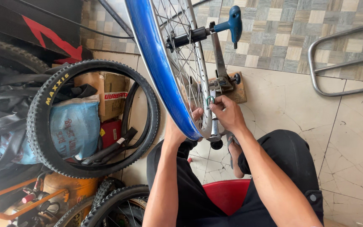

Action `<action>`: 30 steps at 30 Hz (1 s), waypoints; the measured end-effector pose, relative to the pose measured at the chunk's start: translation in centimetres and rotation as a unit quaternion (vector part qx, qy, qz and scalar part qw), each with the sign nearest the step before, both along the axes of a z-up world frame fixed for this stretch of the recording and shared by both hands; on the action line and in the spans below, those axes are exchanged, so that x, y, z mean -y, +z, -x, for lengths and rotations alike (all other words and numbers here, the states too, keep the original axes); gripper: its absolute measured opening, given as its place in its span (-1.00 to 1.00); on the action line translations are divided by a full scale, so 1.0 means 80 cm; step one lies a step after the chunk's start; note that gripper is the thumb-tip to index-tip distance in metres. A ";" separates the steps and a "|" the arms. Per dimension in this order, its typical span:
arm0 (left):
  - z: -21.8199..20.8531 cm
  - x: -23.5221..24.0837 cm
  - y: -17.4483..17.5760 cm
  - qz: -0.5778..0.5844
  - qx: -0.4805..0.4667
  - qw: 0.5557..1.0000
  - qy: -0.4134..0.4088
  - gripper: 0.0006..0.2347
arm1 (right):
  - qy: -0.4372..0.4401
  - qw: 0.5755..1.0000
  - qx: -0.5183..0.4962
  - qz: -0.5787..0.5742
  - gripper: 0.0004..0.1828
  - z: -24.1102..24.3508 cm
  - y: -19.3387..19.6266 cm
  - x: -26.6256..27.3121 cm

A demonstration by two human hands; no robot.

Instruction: The person adjusts the spokes of a blue bicycle wheel mounted on a truing stand. They use a spoke wrench to tighten or loosen individual nipples while rotating the wheel to check alignment against a fixed caliper.

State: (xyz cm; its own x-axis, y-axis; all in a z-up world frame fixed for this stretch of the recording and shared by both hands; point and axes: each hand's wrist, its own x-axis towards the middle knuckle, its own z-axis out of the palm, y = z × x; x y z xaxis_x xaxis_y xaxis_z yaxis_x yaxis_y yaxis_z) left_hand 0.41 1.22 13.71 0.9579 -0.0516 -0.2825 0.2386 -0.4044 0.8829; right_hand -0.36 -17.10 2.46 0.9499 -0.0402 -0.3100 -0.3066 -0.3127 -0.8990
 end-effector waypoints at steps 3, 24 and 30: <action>0.001 0.007 -0.006 -0.009 0.002 1.000 0.003 -0.74 | -0.002 1.000 0.024 -0.007 -0.72 0.002 0.006 0.006; -0.010 0.003 -0.175 0.072 -0.066 0.995 0.023 -0.74 | 0.082 0.993 -0.081 -0.019 -0.66 0.003 0.013 0.006; -0.008 0.001 -0.172 0.042 -0.084 0.995 0.014 -0.60 | 0.095 0.990 -0.086 -0.060 -0.69 0.002 0.012 0.011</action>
State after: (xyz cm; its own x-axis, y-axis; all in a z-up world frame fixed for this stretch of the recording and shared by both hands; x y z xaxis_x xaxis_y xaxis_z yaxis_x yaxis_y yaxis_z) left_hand 1.08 1.13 -0.02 0.8991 -0.0566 -0.4341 0.3951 -0.3217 0.8604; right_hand -0.54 -18.02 3.44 0.8698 0.1809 -0.4591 -0.4038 -0.2739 -0.8729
